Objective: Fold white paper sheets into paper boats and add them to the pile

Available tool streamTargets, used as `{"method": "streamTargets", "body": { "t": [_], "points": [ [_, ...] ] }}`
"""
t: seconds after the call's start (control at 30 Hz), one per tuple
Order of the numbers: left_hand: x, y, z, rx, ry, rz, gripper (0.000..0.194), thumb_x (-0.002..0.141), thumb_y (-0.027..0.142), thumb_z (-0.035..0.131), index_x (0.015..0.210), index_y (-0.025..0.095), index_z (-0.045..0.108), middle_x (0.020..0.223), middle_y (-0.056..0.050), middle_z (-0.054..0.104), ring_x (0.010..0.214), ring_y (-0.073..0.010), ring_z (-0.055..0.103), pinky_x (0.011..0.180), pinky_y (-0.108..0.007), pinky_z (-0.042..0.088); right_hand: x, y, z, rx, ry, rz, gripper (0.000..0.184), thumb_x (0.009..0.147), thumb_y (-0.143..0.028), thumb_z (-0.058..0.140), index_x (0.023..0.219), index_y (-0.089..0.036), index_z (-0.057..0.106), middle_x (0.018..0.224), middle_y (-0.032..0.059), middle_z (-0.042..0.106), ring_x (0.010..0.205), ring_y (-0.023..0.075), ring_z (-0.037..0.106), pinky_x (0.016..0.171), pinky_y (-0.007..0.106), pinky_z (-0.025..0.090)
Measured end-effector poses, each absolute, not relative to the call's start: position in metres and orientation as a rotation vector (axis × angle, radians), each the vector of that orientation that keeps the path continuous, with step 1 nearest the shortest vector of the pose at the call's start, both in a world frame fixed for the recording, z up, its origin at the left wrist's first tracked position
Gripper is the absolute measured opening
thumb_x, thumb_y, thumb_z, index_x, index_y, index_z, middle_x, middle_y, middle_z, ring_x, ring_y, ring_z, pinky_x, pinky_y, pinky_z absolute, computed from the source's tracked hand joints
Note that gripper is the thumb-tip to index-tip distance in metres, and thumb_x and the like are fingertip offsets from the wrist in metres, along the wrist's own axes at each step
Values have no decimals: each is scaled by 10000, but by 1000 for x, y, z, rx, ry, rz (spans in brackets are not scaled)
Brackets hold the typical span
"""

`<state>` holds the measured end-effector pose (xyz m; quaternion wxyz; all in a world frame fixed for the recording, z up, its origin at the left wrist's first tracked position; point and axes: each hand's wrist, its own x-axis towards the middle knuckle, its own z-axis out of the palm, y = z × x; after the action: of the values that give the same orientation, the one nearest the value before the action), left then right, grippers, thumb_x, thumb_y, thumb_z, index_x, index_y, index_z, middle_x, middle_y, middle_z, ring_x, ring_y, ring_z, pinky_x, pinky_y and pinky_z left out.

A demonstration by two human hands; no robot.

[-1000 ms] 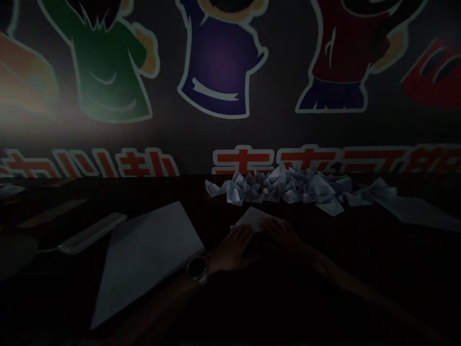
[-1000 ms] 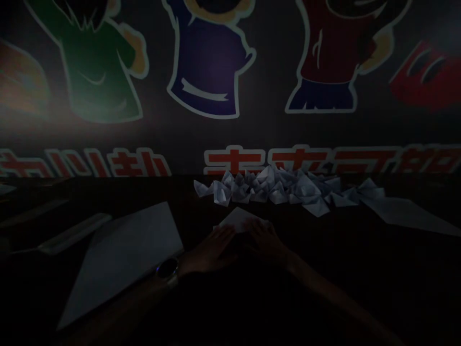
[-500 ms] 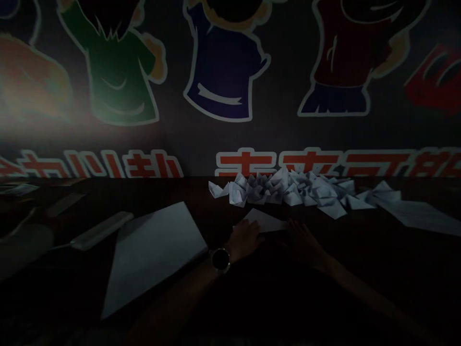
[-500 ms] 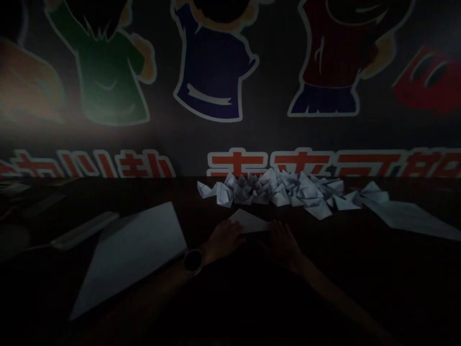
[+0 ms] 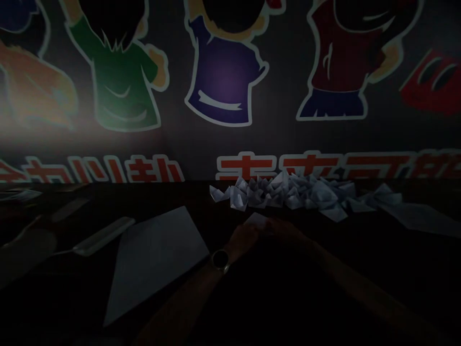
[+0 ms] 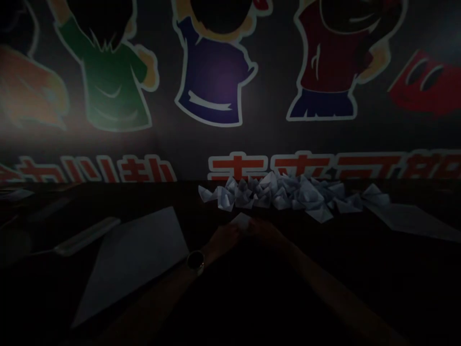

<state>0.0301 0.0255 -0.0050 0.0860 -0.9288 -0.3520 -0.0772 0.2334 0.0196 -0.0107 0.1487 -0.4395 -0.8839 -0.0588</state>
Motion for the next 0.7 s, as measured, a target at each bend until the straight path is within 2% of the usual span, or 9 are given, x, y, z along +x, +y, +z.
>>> {"method": "streamTargets", "body": {
  "t": [0.1, 0.27, 0.47, 0.6, 0.7],
  "points": [
    [32, 23, -7, -2729, -1002, -176, 293, 864, 74, 338, 933, 135, 617, 958, -106, 611, 830, -234, 588, 647, -322, 454, 233, 32, -19, -1164, -2500, -112, 240, 843, -173, 419, 1009, -200, 591, 1019, 73, 633, 957, 176, 585, 849, 294, 455],
    [37, 22, -6, -2719, -1037, -204, 276, 852, 58, 364, 902, 123, 628, 898, -106, 634, 826, -222, 595, 695, -319, 458, 238, 39, -34, -1045, -2499, -179, 232, 832, -195, 467, 1028, -206, 591, 1047, 70, 628, 989, 185, 574, 840, 300, 465],
    [29, 26, -4, -2724, -1244, -505, 259, 896, 311, 403, 915, 199, 637, 990, -42, 624, 926, -176, 569, 735, -261, 445, 233, 42, -36, -1225, -2389, -195, 213, 843, -197, 456, 999, -190, 601, 1041, 78, 618, 988, 191, 550, 874, 330, 424],
    [22, 37, -9, -2710, -1587, -671, 258, 885, 357, 429, 914, 213, 641, 960, -13, 648, 915, -152, 581, 753, -231, 423, 234, 44, -36, -1437, -2299, -137, 213, 872, -227, 411, 921, -171, 611, 963, 79, 632, 906, 183, 576, 821, 300, 424],
    [20, 45, -13, -2670, -1693, -657, 317, 897, 396, 385, 939, 193, 625, 936, -31, 658, 863, -159, 604, 707, -235, 422, 241, 44, -33, -1511, -2262, -112, 276, 908, -268, 347, 955, -166, 599, 989, 86, 634, 912, 178, 581, 806, 279, 412]
  ]
}}
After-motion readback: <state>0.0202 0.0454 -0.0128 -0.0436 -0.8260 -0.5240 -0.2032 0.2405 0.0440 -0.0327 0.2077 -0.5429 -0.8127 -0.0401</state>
